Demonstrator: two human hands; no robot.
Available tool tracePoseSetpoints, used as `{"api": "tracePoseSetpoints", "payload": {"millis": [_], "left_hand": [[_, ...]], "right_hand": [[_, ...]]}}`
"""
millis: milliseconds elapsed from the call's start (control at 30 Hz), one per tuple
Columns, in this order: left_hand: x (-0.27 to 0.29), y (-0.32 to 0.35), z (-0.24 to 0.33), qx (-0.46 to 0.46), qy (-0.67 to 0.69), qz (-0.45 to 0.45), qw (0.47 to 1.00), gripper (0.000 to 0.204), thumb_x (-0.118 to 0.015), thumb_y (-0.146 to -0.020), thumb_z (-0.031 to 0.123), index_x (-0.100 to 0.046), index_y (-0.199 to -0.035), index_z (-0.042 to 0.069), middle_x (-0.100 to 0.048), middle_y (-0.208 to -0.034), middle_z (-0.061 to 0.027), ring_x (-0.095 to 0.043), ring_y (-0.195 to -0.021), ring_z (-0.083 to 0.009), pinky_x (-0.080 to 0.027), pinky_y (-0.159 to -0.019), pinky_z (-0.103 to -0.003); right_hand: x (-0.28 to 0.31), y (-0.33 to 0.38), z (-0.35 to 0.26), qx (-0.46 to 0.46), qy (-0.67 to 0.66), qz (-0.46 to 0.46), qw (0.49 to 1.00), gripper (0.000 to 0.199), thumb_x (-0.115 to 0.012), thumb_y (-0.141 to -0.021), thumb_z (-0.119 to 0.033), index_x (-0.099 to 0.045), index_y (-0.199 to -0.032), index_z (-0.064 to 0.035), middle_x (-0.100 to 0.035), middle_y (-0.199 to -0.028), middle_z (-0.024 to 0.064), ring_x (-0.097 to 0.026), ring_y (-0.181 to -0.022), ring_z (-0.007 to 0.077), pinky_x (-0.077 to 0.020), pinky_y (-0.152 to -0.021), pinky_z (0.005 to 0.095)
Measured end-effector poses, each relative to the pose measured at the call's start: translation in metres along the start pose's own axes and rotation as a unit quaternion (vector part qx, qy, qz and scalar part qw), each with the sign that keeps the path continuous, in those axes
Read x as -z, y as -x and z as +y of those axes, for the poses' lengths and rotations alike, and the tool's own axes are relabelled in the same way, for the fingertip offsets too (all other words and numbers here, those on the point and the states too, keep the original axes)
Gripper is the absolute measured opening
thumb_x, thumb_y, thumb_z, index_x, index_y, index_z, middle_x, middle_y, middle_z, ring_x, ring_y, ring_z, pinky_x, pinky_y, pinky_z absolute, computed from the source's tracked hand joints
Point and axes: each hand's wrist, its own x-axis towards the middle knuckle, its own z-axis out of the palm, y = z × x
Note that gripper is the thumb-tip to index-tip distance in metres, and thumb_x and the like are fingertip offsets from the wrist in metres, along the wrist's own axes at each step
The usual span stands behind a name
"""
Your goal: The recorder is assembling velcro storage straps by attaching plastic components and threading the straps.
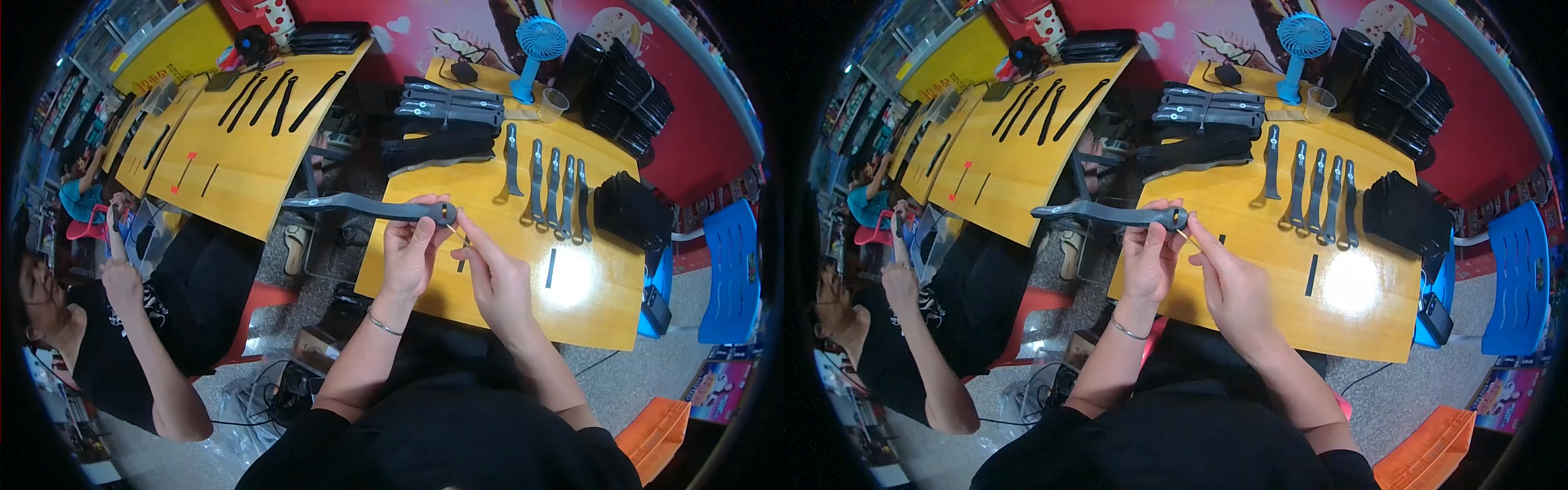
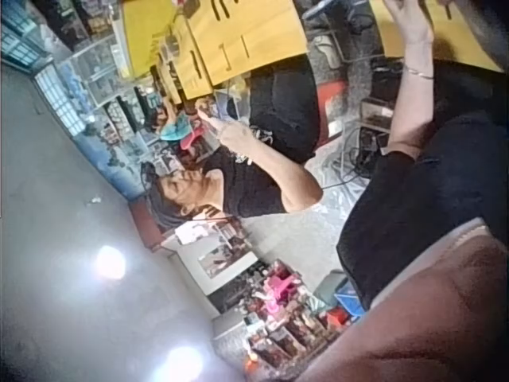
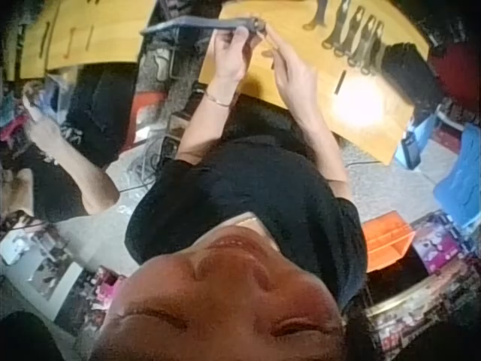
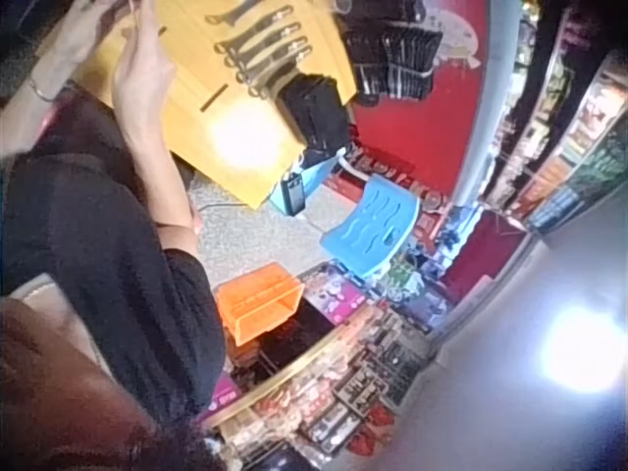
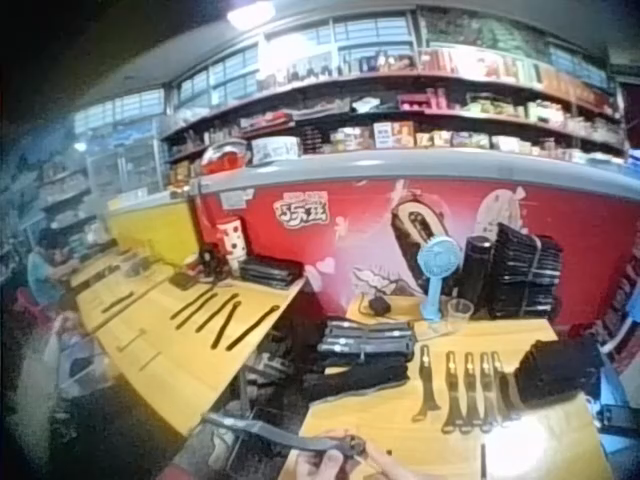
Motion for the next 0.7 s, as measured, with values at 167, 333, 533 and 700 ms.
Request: {"api": "tracePoseSetpoints", "payload": {"millis": [167,333,533,700], "left_hand": [[-0.001,0.001,0.0,-0.004,-0.003,0.005,1.0,0.03,-0.064,-0.082,0.012,-0.057,-0.11,0.004,-0.061,-0.108,-0.013,-0.063,-0.095,-0.0213,-0.054,-0.083,-0.032],[-0.002,0.002,0.001,-0.007,-0.003,0.001,1.0,0.03,-0.064,-0.082,0.011,-0.057,-0.11,0.004,-0.061,-0.108,-0.013,-0.062,-0.096,-0.0233,-0.054,-0.083,-0.032],[-0.002,0.004,0.0,-0.012,-0.028,0.017,0.999,0.028,-0.063,-0.082,0.008,-0.058,-0.109,0.003,-0.061,-0.107,-0.0134,-0.062,-0.097,-0.0239,-0.054,-0.083,-0.032],[-0.004,0.005,-0.001,-0.008,-0.038,0.038,0.999,0.026,-0.063,-0.082,0.006,-0.059,-0.107,0.002,-0.062,-0.105,-0.0145,-0.062,-0.097,-0.0256,-0.053,-0.084,-0.033]], "right_hand": [[0.001,0.0,-0.001,-0.006,0.004,-0.003,1.0,0.047,-0.051,-0.082,0.005,-0.05,-0.127,-0.0104,-0.064,-0.086,0.0198,-0.067,-0.077,0.0253,-0.0509,-0.066,0.0316],[0.0,0.001,-0.001,0.014,0.032,0.011,0.999,0.046,-0.051,-0.082,0.005,-0.052,-0.126,-0.0112,-0.064,-0.081,0.0194,-0.067,-0.077,0.0256,-0.0513,-0.065,0.0323],[0.002,0.003,0.004,0.048,0.134,0.025,0.99,0.046,-0.054,-0.079,0.004,-0.056,-0.122,-0.0124,-0.059,-0.065,0.0144,-0.06,-0.057,0.0247,-0.0479,-0.053,0.0329],[0.0,0.003,0.007,0.09,0.181,0.054,0.978,0.044,-0.055,-0.077,0.003,-0.059,-0.118,-0.0117,-0.057,-0.061,0.0119,-0.055,-0.05,0.0241,-0.0455,-0.049,0.0338]]}}
